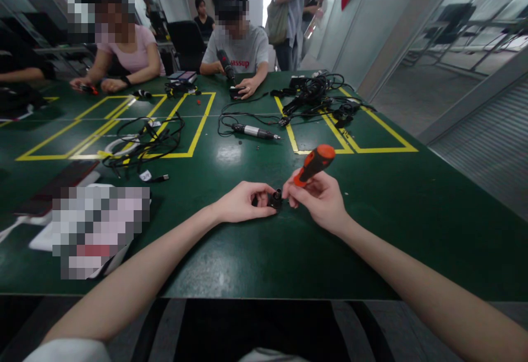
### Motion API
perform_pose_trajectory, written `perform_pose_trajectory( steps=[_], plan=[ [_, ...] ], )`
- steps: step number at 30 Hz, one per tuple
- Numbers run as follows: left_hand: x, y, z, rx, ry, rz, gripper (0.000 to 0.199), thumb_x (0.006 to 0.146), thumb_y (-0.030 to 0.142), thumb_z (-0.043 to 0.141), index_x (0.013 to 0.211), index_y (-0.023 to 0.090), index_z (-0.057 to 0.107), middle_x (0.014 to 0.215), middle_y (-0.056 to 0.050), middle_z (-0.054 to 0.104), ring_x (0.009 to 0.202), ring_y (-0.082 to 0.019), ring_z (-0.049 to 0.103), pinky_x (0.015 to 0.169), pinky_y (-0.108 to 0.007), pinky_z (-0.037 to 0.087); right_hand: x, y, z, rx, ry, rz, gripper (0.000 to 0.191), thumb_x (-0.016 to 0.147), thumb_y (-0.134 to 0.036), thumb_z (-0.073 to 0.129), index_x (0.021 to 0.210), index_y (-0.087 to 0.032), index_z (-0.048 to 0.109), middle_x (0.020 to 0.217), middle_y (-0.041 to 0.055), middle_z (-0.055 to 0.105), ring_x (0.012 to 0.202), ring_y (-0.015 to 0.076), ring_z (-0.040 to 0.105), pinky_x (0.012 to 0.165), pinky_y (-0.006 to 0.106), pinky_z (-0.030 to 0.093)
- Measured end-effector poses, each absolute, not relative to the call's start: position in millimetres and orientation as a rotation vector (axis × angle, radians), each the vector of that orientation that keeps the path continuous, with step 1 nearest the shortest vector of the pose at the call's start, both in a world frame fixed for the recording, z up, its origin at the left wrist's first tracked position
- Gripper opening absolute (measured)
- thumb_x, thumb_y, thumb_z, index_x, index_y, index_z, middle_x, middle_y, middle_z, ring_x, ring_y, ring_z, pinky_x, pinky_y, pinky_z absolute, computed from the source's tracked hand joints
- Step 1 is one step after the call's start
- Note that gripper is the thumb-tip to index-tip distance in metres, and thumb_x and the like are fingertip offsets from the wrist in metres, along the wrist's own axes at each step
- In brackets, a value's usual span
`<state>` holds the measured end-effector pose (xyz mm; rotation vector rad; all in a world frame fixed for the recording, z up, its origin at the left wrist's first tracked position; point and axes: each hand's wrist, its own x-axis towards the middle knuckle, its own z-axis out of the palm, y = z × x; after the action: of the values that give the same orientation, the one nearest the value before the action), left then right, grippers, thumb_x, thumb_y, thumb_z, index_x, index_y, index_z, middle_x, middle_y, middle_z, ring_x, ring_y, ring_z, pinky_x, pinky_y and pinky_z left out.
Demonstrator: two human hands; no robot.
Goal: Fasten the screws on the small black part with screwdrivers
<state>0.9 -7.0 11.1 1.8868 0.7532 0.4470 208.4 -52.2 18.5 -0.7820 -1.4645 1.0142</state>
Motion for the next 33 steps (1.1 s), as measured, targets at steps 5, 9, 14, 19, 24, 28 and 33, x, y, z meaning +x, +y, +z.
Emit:
perform_pose_trajectory(
  steps=[5,9,14,19,24,28,33],
  plan=[
    [1.3,-7.5,10.0,1.882,0.756,0.440,0.026,0.084,0.032,0.076,0.100,0.013,0.070,0.068,0.006,0.058,0.062,-0.008,0.051,0.063,-0.022,0.039,208.3,-51.5,23.1,-0.837,-1.473,0.976,0.036,0.086,-0.054,0.081,0.080,-0.020,0.071,0.072,0.0011,0.068,0.051,0.0117,0.059,0.048,0.027,0.054],
    [1.2,-7.5,10.6,1.884,0.759,0.436,0.023,0.084,0.033,0.076,0.095,0.013,0.070,0.067,0.006,0.057,0.061,-0.007,0.050,0.062,-0.022,0.039,208.9,-50.9,21.9,-0.777,-1.475,1.047,0.038,0.093,-0.055,0.073,0.083,-0.019,0.073,0.071,0.0022,0.070,0.050,0.0118,0.061,0.047,0.026,0.052],
    [1.1,-6.8,11.4,1.903,0.762,0.420,0.024,0.085,0.034,0.075,0.096,0.013,0.071,0.066,0.007,0.056,0.059,-0.007,0.048,0.061,-0.021,0.038,208.1,-52.0,19.2,-0.755,-1.441,1.068,0.035,0.089,-0.053,0.079,0.093,-0.021,0.065,0.070,-0.0002,0.071,0.050,0.0117,0.062,0.048,0.025,0.053],
    [0.6,-6.6,8.9,1.899,0.736,0.442,0.038,0.085,0.034,0.075,0.116,0.013,0.070,0.067,0.007,0.057,0.060,-0.008,0.051,0.061,-0.021,0.039,207.2,-51.7,22.1,-0.827,-1.461,0.999,0.039,0.086,-0.056,0.081,0.082,-0.021,0.065,0.064,-0.0022,0.064,0.050,0.0121,0.060,0.048,0.027,0.053],
    [-0.5,-7.5,6.8,1.916,0.712,0.507,0.044,0.084,0.031,0.077,0.123,0.015,0.063,0.070,0.007,0.059,0.064,-0.009,0.056,0.063,-0.022,0.042,208.7,-50.5,22.3,-0.794,-1.481,1.001,0.037,0.093,-0.056,0.073,0.081,-0.020,0.070,0.066,-0.0007,0.063,0.049,0.0120,0.059,0.048,0.028,0.051],
    [-0.3,-7.7,8.0,1.943,0.711,0.493,0.032,0.085,0.033,0.076,0.109,0.015,0.064,0.070,0.007,0.059,0.064,-0.009,0.056,0.064,-0.022,0.042,209.3,-51.3,19.6,-0.742,-1.469,1.037,0.032,0.093,-0.053,0.074,0.095,-0.020,0.070,0.075,0.0017,0.071,0.053,0.0133,0.063,0.051,0.029,0.055],
    [0.1,-8.9,8.7,1.980,0.721,0.498,0.034,0.085,0.033,0.074,0.112,0.015,0.063,0.070,0.007,0.060,0.063,-0.009,0.056,0.063,-0.022,0.043,208.5,-52.4,18.8,-0.783,-1.461,0.986,0.031,0.089,-0.048,0.081,0.084,-0.021,0.065,0.068,-0.0004,0.069,0.052,0.0130,0.062,0.052,0.028,0.054]
  ],
)
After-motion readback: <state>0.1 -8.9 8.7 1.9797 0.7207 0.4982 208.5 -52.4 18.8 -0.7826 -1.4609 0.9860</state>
